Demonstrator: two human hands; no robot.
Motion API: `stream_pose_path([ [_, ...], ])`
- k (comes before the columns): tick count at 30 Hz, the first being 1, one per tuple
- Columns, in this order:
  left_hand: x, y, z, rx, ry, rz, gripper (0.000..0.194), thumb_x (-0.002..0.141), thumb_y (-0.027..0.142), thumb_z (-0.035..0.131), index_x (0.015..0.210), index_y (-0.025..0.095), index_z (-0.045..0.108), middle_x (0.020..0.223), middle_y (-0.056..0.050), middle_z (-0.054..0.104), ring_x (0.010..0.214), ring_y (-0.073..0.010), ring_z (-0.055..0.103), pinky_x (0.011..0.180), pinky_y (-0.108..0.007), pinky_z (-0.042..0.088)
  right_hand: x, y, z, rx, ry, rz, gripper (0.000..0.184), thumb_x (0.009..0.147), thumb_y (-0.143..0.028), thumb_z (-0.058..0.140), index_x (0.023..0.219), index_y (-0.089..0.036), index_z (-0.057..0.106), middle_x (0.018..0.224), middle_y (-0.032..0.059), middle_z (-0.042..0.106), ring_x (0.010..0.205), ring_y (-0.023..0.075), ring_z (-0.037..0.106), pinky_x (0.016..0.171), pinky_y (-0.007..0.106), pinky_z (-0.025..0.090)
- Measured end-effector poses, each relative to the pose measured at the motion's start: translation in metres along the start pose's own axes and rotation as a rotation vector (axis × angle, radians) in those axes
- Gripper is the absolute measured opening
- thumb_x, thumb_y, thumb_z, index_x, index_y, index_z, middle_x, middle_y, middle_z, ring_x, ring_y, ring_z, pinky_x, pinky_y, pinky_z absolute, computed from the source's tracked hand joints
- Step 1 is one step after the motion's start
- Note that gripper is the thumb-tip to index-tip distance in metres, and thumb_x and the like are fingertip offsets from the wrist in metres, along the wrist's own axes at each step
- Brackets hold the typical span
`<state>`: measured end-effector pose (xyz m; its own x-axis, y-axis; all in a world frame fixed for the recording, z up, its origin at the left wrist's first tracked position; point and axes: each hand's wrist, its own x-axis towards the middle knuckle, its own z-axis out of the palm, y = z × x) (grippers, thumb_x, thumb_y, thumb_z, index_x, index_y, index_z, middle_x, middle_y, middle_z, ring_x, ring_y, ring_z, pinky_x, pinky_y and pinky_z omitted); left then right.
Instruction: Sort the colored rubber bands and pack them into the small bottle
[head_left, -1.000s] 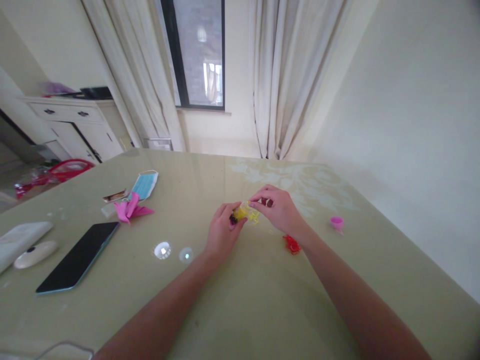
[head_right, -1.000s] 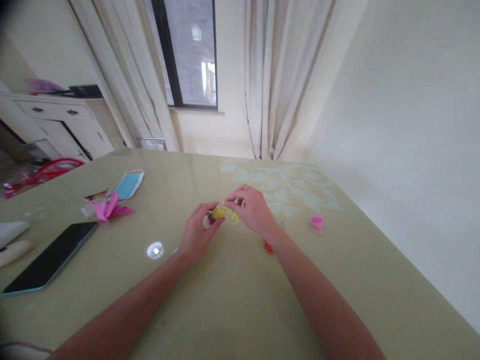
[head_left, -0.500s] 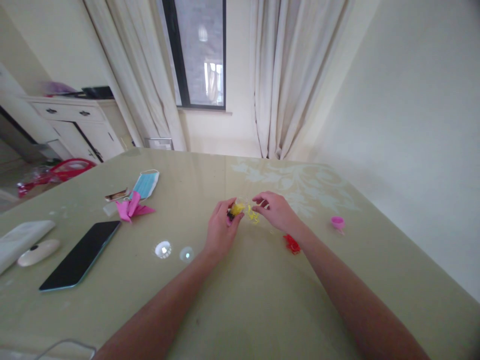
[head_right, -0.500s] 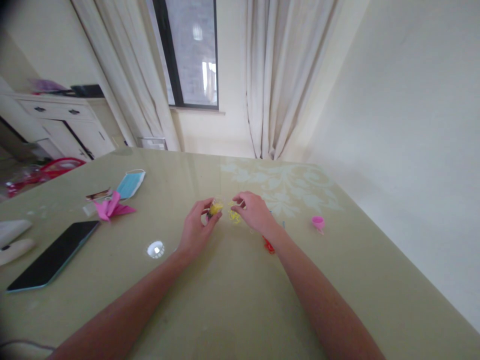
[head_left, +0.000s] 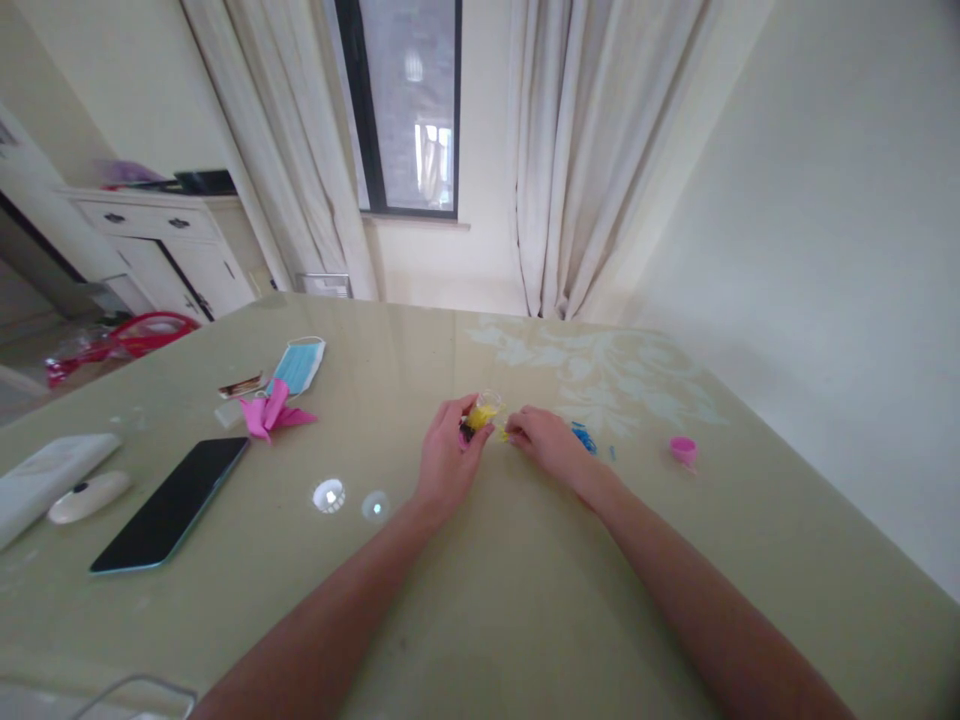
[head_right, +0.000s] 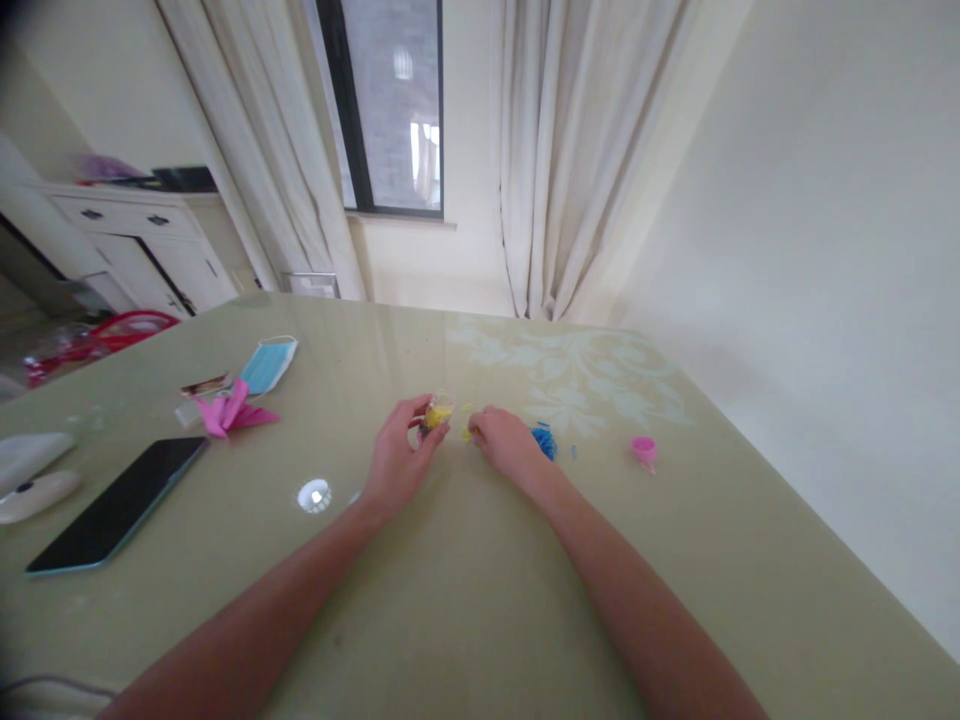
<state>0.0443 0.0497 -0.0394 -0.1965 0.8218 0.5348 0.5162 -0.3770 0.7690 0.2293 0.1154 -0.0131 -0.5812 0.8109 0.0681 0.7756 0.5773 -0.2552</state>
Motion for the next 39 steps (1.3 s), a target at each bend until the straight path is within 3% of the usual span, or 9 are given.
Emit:
stream_pose_path([
  [7,0.001,0.005,-0.002,0.003,-0.015,-0.014,0.034,0.093,0.023,0.072,0.127,0.022,0.064,0.119,-0.009,0.071,0.104,-0.0236,0.07,0.089,-0.039,0.061,0.003,0.003,-0.012,0.066,0.091,0.037,0.015,0.095,-0.013,0.064,0.095,-0.017,0.078,0.096,0.0093,0.08,0.089,0.0208,0.072,0.082,0.031,0.051],
  [13,-0.001,0.008,-0.003,0.061,-0.055,-0.001,0.034,0.092,0.018,0.073,0.124,0.022,0.066,0.116,-0.007,0.071,0.102,-0.0223,0.068,0.092,-0.038,0.058,-0.002,0.005,-0.042,0.492,0.307,0.041,0.01,0.091,-0.023,0.07,0.091,-0.018,0.078,0.085,0.0049,0.081,0.076,0.018,0.073,0.075,0.03,0.055],
  [18,-0.004,0.009,-0.002,0.104,-0.07,0.024,0.035,0.091,0.014,0.074,0.125,0.022,0.066,0.115,-0.005,0.07,0.103,-0.0213,0.067,0.089,-0.034,0.058,-0.01,-0.012,-0.061,0.605,0.403,-0.055,0.01,0.09,-0.027,0.071,0.091,-0.019,0.078,0.083,0.0035,0.079,0.073,0.0172,0.072,0.073,0.029,0.056],
  [24,-0.006,0.009,-0.002,0.127,-0.078,0.052,0.034,0.091,0.016,0.074,0.124,0.024,0.067,0.115,-0.005,0.07,0.106,-0.023,0.067,0.093,-0.037,0.056,-0.011,-0.028,-0.054,0.522,0.371,-0.096,0.008,0.091,-0.018,0.072,0.091,-0.02,0.079,0.088,0.0035,0.08,0.078,0.0173,0.073,0.077,0.029,0.056],
  [33,-0.009,0.002,0.001,0.181,-0.073,0.11,0.038,0.092,0.017,0.074,0.128,0.025,0.066,0.117,-0.006,0.07,0.11,-0.0244,0.066,0.097,-0.039,0.055,-0.014,-0.035,-0.057,0.271,0.319,-0.026,0.01,0.089,-0.012,0.077,0.088,-0.021,0.08,0.085,0.0013,0.081,0.074,0.0154,0.071,0.073,0.027,0.049],
  [39,-0.009,0.002,0.001,0.185,-0.075,0.12,0.038,0.093,0.017,0.073,0.129,0.025,0.066,0.117,-0.006,0.07,0.109,-0.0248,0.066,0.096,-0.04,0.056,-0.018,-0.039,-0.062,0.141,0.242,-0.06,0.019,0.097,-0.012,0.066,0.094,-0.022,0.082,0.099,0.0051,0.083,0.091,0.0211,0.076,0.083,0.03,0.05],
])
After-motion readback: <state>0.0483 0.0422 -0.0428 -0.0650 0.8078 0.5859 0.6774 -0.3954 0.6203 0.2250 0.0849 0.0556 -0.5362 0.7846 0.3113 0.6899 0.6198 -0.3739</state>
